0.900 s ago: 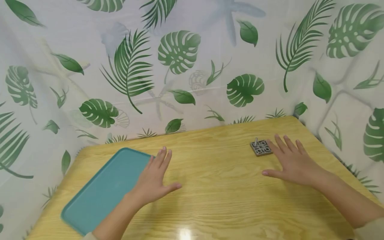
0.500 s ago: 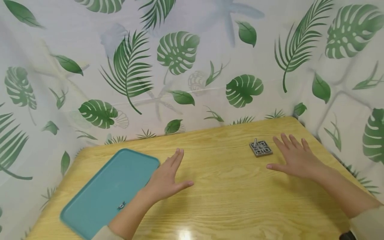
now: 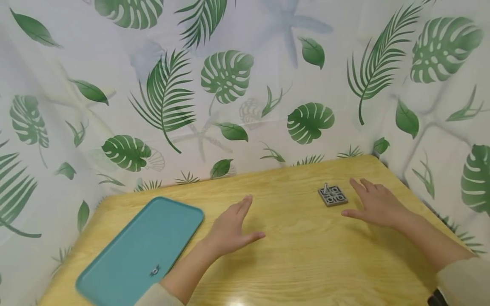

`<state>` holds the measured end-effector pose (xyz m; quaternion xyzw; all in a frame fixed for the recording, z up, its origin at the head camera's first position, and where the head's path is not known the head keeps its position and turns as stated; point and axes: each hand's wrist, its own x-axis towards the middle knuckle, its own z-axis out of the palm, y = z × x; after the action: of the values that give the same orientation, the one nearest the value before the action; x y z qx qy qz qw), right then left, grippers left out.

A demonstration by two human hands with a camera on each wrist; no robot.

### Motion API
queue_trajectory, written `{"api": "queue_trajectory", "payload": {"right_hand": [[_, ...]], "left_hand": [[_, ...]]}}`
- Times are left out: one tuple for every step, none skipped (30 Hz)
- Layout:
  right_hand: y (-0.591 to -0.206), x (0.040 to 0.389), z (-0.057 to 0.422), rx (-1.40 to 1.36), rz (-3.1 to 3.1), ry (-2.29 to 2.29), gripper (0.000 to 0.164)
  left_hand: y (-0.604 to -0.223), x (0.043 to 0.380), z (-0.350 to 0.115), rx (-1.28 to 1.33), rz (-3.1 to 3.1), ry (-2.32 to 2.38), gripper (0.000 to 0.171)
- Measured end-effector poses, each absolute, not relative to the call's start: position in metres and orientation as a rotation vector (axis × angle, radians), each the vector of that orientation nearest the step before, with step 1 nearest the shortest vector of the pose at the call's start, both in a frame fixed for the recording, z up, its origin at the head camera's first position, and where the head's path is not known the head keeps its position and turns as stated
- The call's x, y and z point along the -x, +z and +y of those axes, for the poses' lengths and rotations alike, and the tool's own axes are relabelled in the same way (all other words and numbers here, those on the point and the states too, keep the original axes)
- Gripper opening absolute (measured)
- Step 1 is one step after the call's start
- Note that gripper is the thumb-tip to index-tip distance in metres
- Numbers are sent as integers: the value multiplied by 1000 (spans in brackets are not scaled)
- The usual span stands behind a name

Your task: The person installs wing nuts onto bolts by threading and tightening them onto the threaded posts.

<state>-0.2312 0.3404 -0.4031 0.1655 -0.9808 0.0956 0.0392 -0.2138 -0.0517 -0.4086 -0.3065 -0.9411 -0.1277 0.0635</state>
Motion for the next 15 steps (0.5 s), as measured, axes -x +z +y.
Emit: {"api": "queue_trajectory", "payload": {"right_hand": [[-404, 233, 342, -508, -3001, 286, 95], [-404, 235, 343, -508, -2995, 278, 94], [-404, 236, 344, -504, -2995, 280, 93], [-404, 238, 345, -494, -3000, 284, 92], [-404, 240, 345, -492, -3003, 287, 92], [-404, 242, 346, -488, -3010, 292, 91], [-403, 243, 347, -485, -3017, 303, 90], [-403, 245, 348, -485, -3023, 314, 90], [-403, 246, 349, -491, -3027, 326, 89], [-403, 247, 350, -496, -3030, 336, 88], [-404, 248, 351, -503, -3033, 358, 87], [-406, 249, 352, -515, -3035, 385, 85], [-407, 250, 352, -528, -3039, 412, 84], [-409, 251, 353, -545, -3043, 441, 83], [-411, 252, 353, -565, -3049, 466, 82]], "left_hand": [[-410, 215, -48, 933, -2833, -371, 92], [-410, 217, -45, 937, -2822, -354, 90], [-411, 218, -41, 935, -2813, -342, 89], [-411, 220, -38, 930, -2809, -338, 88], [-411, 222, -34, 928, -2805, -339, 86], [-411, 223, -31, 927, -2807, -349, 85], [-412, 225, -28, 926, -2808, -362, 84], [-413, 226, -25, 927, -2811, -372, 83], [-414, 228, -22, 928, -2813, -387, 83], [-415, 229, -19, 929, -2815, -407, 82], [-416, 230, -16, 929, -2817, -424, 81], [-417, 231, -13, 928, -2816, -438, 80], [-419, 232, -10, 929, -2807, -447, 79], [-420, 233, -7, 932, -2791, -452, 77], [-422, 233, -5, 933, -2777, -467, 76]]}}
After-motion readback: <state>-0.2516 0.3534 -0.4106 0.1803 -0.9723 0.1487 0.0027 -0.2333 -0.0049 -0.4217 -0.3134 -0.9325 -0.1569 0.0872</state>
